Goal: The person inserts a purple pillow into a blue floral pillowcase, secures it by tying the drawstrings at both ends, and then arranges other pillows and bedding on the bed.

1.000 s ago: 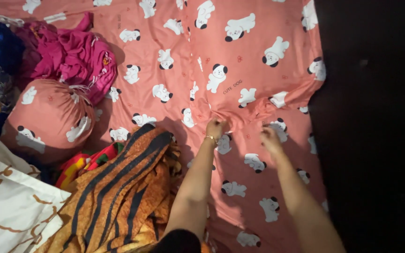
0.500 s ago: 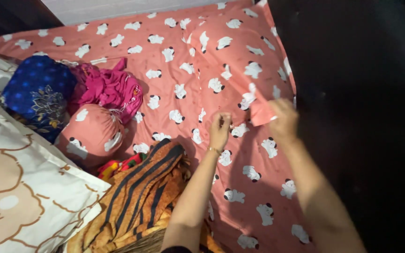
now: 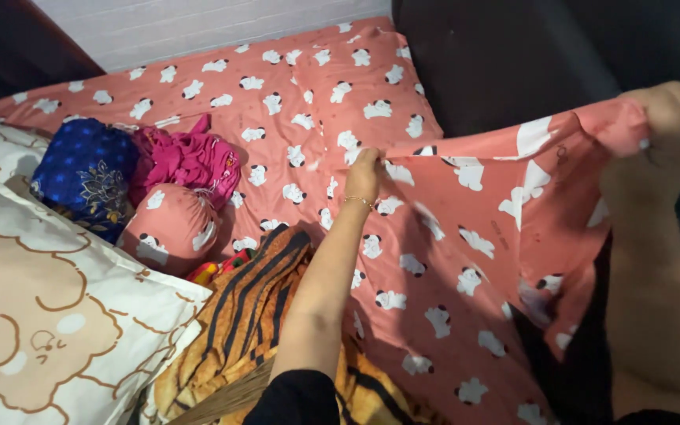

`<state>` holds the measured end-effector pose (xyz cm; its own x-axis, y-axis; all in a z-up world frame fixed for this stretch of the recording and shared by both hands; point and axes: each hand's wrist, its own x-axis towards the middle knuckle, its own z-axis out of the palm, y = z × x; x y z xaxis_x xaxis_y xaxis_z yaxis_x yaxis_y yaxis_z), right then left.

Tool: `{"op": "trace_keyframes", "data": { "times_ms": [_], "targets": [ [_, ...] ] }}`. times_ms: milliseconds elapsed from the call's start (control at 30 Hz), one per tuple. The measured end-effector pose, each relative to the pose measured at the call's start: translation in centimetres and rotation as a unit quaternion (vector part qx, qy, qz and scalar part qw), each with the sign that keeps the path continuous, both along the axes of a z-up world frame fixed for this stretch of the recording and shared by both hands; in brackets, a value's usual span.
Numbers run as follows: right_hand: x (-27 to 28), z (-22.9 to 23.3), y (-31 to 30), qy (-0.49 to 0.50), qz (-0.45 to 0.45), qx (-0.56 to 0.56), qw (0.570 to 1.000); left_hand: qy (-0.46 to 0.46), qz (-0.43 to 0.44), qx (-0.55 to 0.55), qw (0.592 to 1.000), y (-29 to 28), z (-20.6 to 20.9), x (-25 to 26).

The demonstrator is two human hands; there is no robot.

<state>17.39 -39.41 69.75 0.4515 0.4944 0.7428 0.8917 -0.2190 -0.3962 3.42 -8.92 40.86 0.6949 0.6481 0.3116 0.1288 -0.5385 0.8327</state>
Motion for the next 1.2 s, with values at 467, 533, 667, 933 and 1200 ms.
{"op": "trace_keyframes", "data": {
  "times_ms": [467,533,667,933,1200],
  "targets": [
    [5.4,-11.2,-20.1,0.015,-0.159,-0.161,0.974,0.057,-0.038,0.218,0.974,-3.0,11.4,-5.2],
    [5.9,-15.2,-20.1,-0.016,-0.177,-0.138,0.974,0.066,0.016,0.155,0.986,-1.2,12.3,-5.4],
    [5.8,-18.5,-20.9,0.237,-0.088,0.060,0.966,-0.037,0.005,0.168,0.985,-1.8,14.9,-5.3],
    [-3.3,-25.3,-28.1,0.262,-0.171,-0.113,0.943,0.217,-0.347,-0.051,0.911,-2.8,8.1,-15.2],
    [-20.3,-41.5,-26.7,0.460,-0.099,-0.547,0.693,0.548,-0.393,0.068,0.735,-10.8,-17.4,-21.6]
  ]
}}
